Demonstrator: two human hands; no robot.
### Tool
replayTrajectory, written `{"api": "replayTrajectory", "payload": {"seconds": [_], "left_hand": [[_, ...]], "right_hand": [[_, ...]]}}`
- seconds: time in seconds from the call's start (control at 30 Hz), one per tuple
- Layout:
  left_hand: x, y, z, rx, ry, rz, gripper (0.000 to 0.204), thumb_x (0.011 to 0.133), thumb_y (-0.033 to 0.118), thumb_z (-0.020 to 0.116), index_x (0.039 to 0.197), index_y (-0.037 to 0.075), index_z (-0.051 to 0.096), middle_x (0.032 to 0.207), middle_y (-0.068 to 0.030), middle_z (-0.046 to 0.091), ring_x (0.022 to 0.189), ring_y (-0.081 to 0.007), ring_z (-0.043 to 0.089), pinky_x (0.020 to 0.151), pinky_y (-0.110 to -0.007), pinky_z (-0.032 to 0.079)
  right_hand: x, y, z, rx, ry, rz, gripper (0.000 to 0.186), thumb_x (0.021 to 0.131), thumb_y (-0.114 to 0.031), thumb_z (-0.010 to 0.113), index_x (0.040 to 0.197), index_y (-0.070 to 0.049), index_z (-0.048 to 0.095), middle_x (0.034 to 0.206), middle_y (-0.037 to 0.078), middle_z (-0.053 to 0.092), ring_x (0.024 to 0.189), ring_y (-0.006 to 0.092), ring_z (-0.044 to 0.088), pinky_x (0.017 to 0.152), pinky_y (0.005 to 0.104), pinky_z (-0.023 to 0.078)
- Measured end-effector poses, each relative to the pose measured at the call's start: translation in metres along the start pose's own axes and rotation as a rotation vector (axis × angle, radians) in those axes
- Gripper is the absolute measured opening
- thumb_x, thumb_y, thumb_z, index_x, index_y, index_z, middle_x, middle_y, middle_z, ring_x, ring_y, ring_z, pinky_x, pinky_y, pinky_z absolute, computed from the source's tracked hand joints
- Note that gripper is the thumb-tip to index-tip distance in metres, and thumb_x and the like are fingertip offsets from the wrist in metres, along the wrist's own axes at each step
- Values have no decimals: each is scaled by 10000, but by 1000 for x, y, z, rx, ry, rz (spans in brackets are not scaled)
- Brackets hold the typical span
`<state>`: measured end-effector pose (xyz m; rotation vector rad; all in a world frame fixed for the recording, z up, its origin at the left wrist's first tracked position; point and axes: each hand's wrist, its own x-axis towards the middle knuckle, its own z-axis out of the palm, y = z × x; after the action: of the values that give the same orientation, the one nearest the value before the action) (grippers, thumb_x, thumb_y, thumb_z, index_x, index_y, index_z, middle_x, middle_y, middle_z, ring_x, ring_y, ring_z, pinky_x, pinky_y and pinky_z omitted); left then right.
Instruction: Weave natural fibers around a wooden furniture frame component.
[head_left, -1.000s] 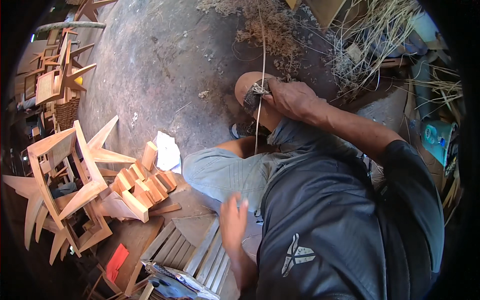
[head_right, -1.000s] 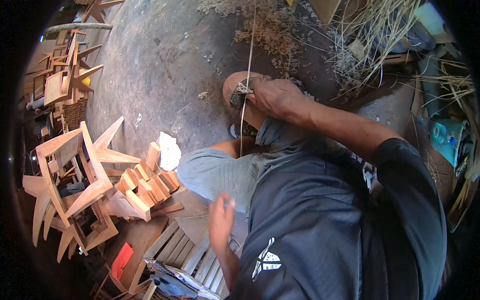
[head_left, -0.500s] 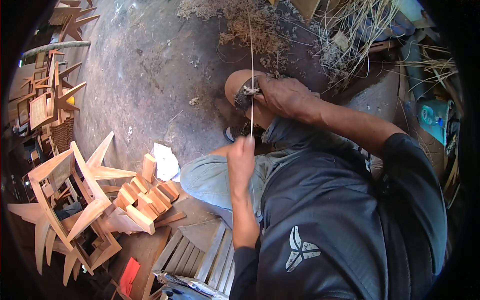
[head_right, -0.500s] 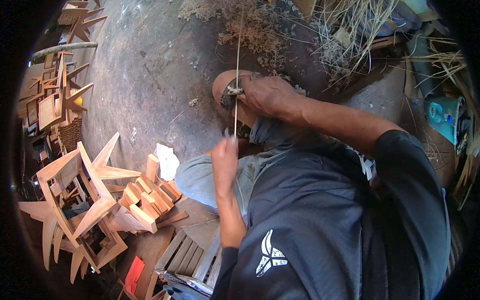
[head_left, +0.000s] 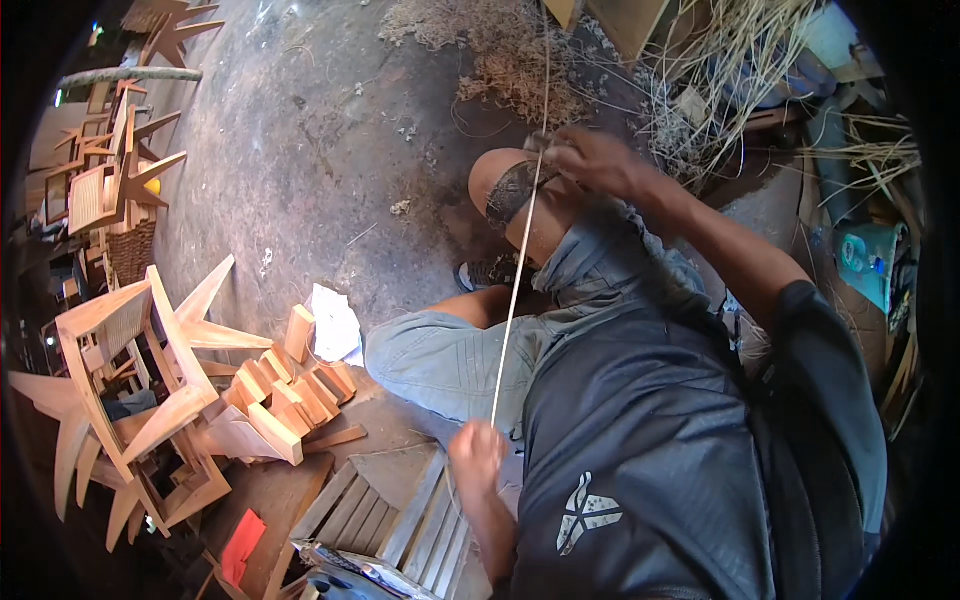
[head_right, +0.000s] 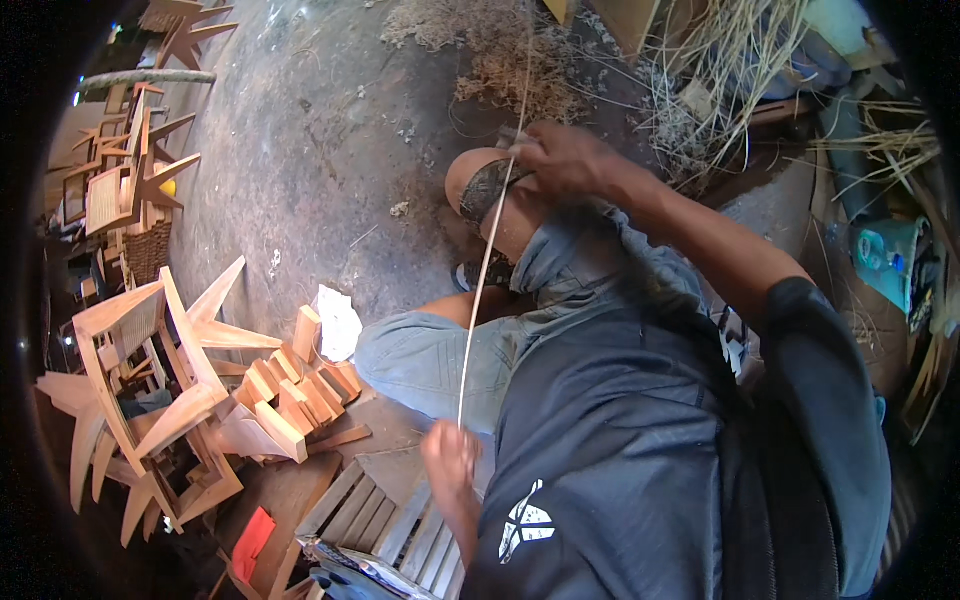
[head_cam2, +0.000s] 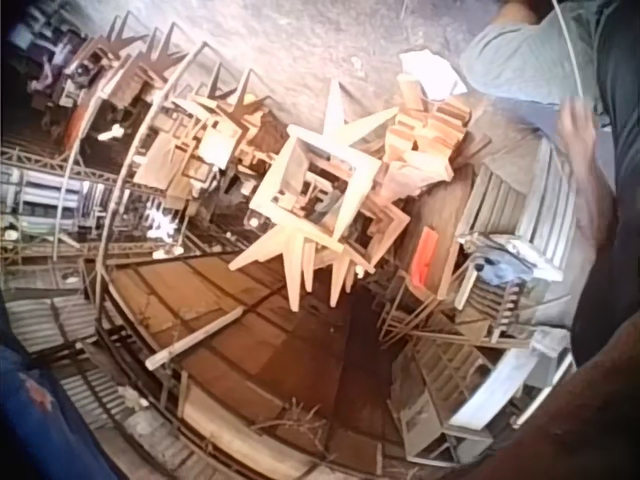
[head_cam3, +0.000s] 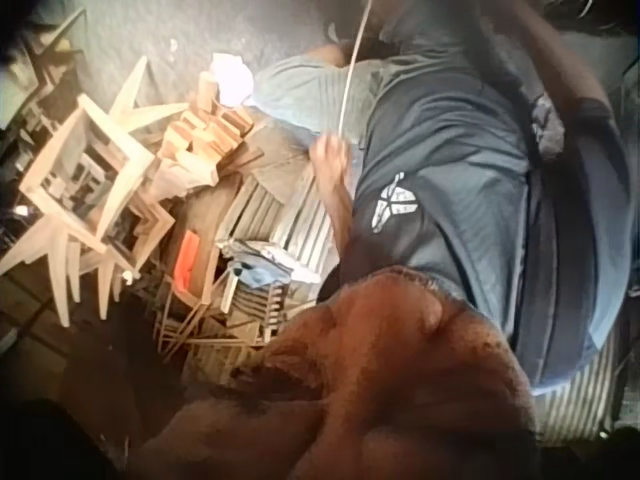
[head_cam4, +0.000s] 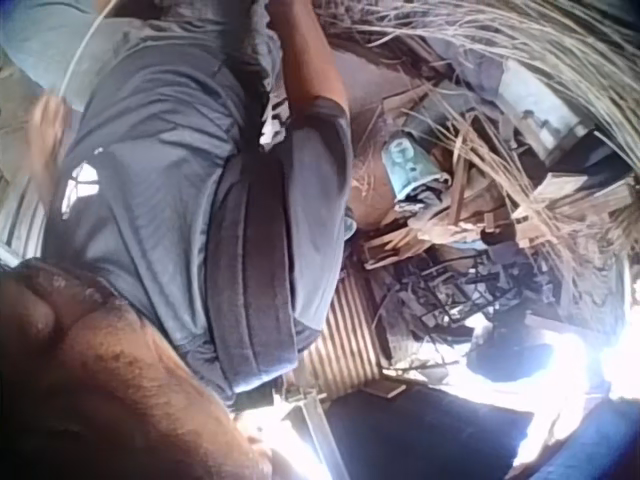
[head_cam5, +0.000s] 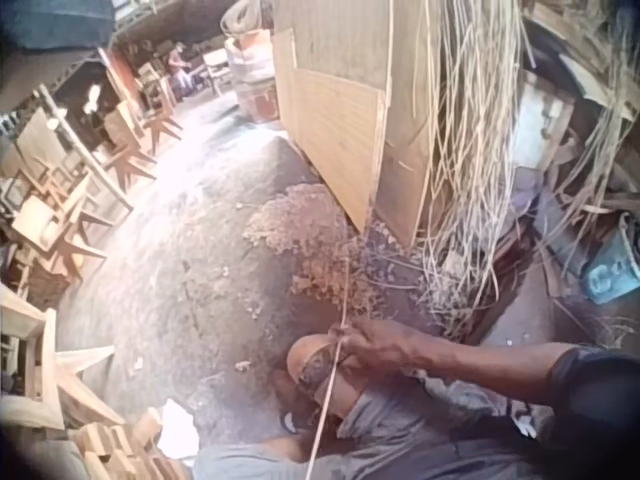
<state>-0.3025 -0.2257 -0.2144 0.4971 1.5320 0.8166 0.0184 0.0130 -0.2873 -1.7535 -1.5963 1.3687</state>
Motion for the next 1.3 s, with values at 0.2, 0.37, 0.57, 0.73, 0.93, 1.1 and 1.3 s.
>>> {"api": "replayTrajectory", "payload": {"seconds": [0.2,0.37,0.57,0.73,0.93,1.1,1.3], "left_hand": [[165,45,165,761,-243,690,322,923,241,474,748,-28,508,612,-149,474,557,-252,462,539,-361,383],[201,44,188,841,-167,700,321,917,244,456,799,-38,554,727,-267,529,665,-431,504,595,-430,409],[61,7,41,919,-209,245,312,909,236,466,726,-14,507,609,-150,453,557,-219,432,541,-363,380],[19,-7,-2,1092,-194,108,311,918,257,456,769,-4,538,706,-171,522,651,-295,513,604,-410,408],[139,43,123,908,-167,448,373,925,348,449,950,-12,545,864,-249,592,864,-425,563,720,-450,432],[190,51,180,1038,-56,732,326,906,265,494,785,-35,532,683,-217,542,595,-300,529,578,-388,422],[117,26,115,978,-213,490,260,884,181,484,724,-22,506,610,-192,489,540,-265,464,534,-384,387]], "right_hand": [[-15,23,-25,-230,161,-82,394,896,-312,470,1128,5,493,888,235,604,821,362,602,709,434,448],[-26,9,28,-314,113,-186,359,886,-281,483,1131,-22,435,782,241,614,755,419,607,647,468,480],[-27,35,31,-429,192,-214,362,884,-240,504,1132,4,403,746,218,616,712,384,614,597,446,492],[-20,22,36,-470,188,-250,355,890,-247,491,1122,9,410,728,210,612,700,381,613,595,447,495],[-23,10,35,-503,99,-126,381,892,-274,485,1131,16,424,751,212,627,716,383,620,601,452,496],[-22,5,39,-460,109,-176,374,887,-272,492,1116,17,431,768,222,629,733,394,617,616,461,494],[-25,24,28,-412,181,-122,327,891,-290,489,1043,-2,454,810,241,621,775,403,610,659,483,484]]}}
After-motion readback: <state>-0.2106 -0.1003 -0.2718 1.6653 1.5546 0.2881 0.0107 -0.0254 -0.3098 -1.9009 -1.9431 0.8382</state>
